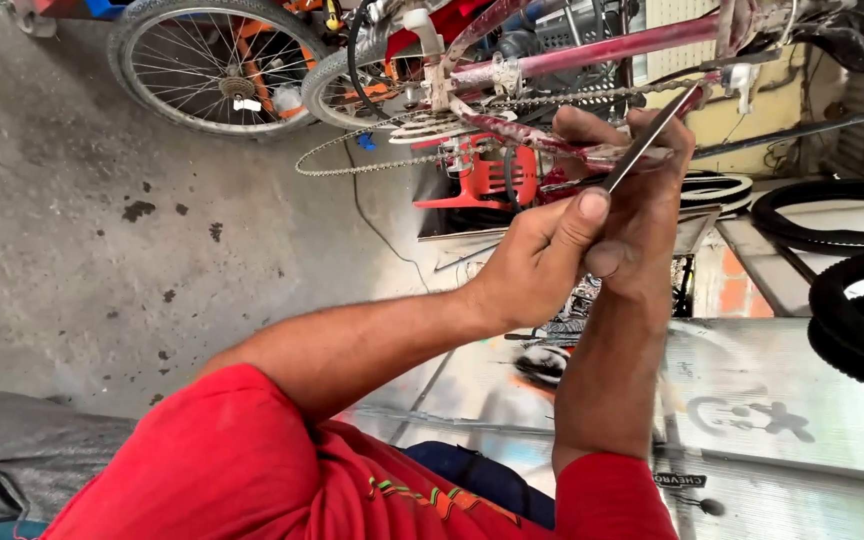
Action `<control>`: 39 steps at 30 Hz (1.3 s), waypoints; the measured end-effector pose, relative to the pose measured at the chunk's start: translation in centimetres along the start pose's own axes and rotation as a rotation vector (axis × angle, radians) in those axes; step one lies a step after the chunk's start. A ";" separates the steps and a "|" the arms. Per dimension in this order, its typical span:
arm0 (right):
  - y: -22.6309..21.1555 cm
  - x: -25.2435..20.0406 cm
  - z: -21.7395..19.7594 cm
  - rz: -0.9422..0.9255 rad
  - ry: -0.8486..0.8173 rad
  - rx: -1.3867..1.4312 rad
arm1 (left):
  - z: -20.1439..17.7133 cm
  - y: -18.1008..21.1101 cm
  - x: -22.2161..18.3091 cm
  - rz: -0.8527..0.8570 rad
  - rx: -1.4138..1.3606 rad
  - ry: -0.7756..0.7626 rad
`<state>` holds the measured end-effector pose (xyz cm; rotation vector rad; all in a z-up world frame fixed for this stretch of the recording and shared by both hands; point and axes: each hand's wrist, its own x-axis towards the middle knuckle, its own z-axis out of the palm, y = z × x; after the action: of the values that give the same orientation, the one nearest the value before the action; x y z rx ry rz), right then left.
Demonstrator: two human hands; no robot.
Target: A person uses a wrench to loosen and remove components from a bicycle frame in preparation for further work.
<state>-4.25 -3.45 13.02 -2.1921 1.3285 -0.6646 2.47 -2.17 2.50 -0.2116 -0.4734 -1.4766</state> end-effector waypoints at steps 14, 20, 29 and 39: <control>2.0 -1.3 -1.0 -0.093 -0.012 0.008 | -0.3 0.3 -0.5 -0.153 -0.215 -0.094; 1.3 -1.5 -0.3 -0.052 0.027 0.047 | -0.9 -0.9 -0.4 -0.134 -0.185 -0.082; -3.7 2.4 4.6 0.443 0.854 0.413 | -2.1 1.8 -3.4 -0.101 0.093 0.055; 3.6 -2.8 0.5 0.045 0.251 0.339 | -3.8 -2.1 -3.5 -0.355 -0.212 0.097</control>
<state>-7.44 -2.28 9.93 -1.8480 1.2703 -1.0891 1.03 -0.78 -2.68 -0.2295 -0.2835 -1.8779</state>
